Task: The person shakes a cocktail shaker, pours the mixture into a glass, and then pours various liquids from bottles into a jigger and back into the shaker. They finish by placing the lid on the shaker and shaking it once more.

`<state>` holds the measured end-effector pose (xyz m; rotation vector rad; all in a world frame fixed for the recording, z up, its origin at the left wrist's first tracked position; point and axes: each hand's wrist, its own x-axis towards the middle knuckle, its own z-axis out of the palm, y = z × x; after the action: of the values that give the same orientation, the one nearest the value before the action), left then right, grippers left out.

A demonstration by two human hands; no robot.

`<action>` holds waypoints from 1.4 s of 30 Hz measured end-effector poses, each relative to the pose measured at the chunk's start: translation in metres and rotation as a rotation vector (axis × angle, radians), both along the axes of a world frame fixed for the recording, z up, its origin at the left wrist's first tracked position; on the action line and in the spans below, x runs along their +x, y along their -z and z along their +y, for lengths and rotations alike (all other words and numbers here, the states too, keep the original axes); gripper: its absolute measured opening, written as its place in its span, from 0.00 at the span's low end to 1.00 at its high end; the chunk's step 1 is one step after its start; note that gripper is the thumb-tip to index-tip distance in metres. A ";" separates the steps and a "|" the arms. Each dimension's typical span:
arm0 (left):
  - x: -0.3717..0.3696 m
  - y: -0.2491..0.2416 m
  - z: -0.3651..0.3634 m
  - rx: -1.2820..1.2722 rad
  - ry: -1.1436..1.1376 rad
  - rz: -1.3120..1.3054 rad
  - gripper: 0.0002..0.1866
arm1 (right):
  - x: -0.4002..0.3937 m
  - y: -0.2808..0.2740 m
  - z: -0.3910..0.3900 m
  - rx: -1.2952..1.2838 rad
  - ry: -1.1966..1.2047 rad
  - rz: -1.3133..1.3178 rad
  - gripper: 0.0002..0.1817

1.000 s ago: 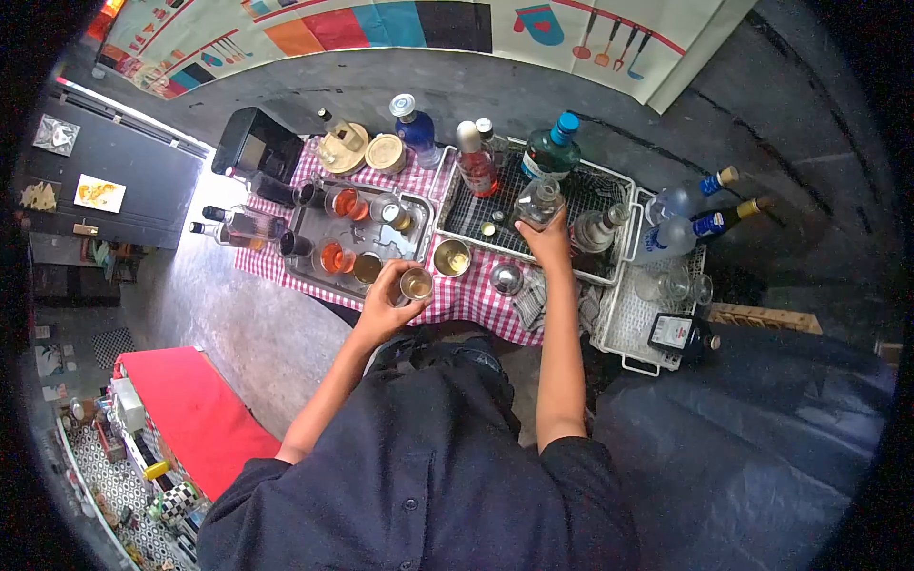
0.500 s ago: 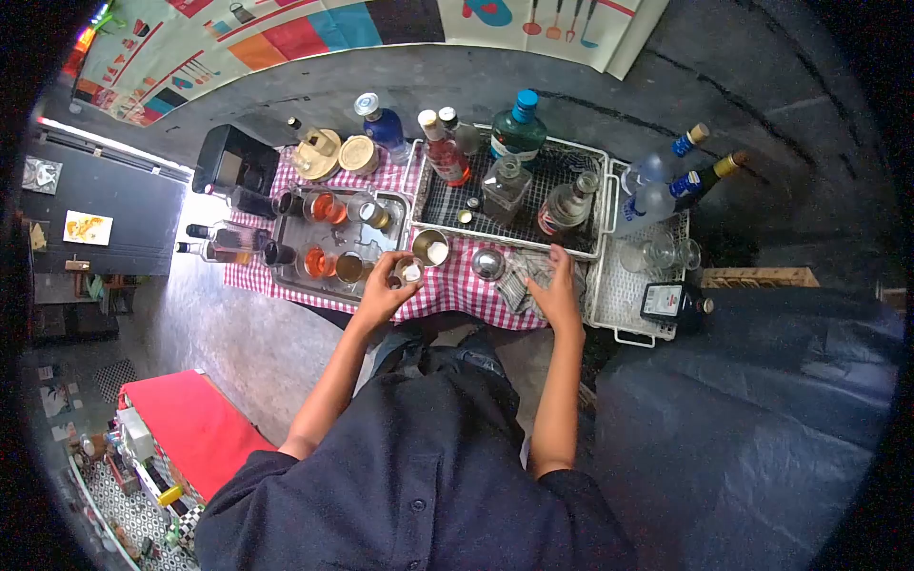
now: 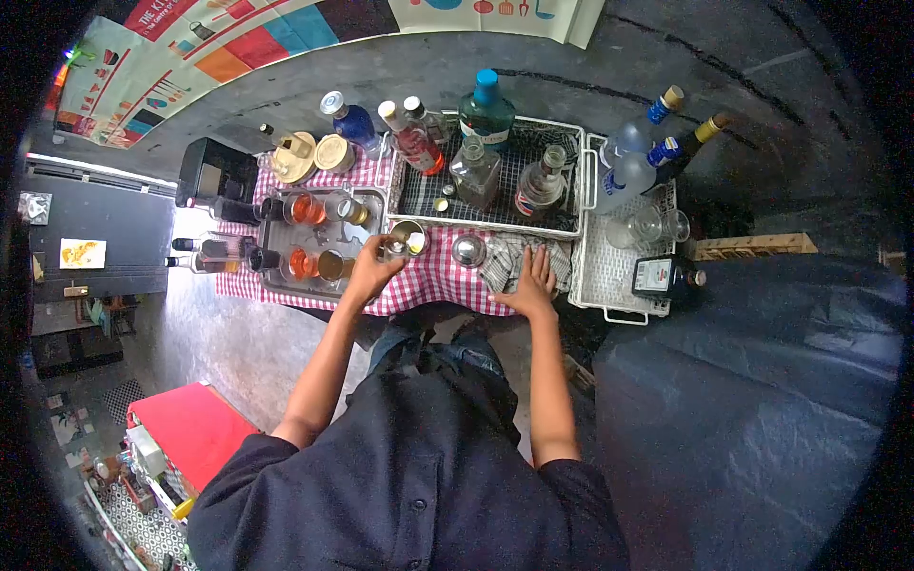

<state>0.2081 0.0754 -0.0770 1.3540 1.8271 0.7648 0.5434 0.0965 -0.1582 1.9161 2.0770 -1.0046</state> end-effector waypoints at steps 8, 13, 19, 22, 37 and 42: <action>0.002 -0.005 0.012 0.041 0.060 0.178 0.27 | -0.018 0.004 -0.005 0.063 0.044 -0.125 0.71; 0.003 -0.010 0.017 0.091 0.144 0.273 0.26 | -0.019 0.007 -0.007 0.121 0.069 -0.090 0.67; 0.009 -0.028 0.020 0.115 0.246 0.470 0.24 | -0.015 0.003 -0.007 0.105 0.044 -0.070 0.67; 0.008 -0.032 0.021 0.100 0.233 0.457 0.26 | -0.006 -0.014 0.000 0.086 0.047 0.065 0.64; -0.007 -0.055 -0.012 0.203 0.027 0.001 0.28 | -0.060 -0.175 0.083 0.483 0.130 0.766 0.48; -0.014 -0.077 -0.015 0.196 0.045 -0.094 0.28 | -0.086 -0.167 0.120 0.533 0.096 0.622 0.54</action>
<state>0.1936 0.0603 0.0004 1.4520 1.6782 0.9874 0.4571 0.2164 0.0090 2.1447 2.8575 -1.2985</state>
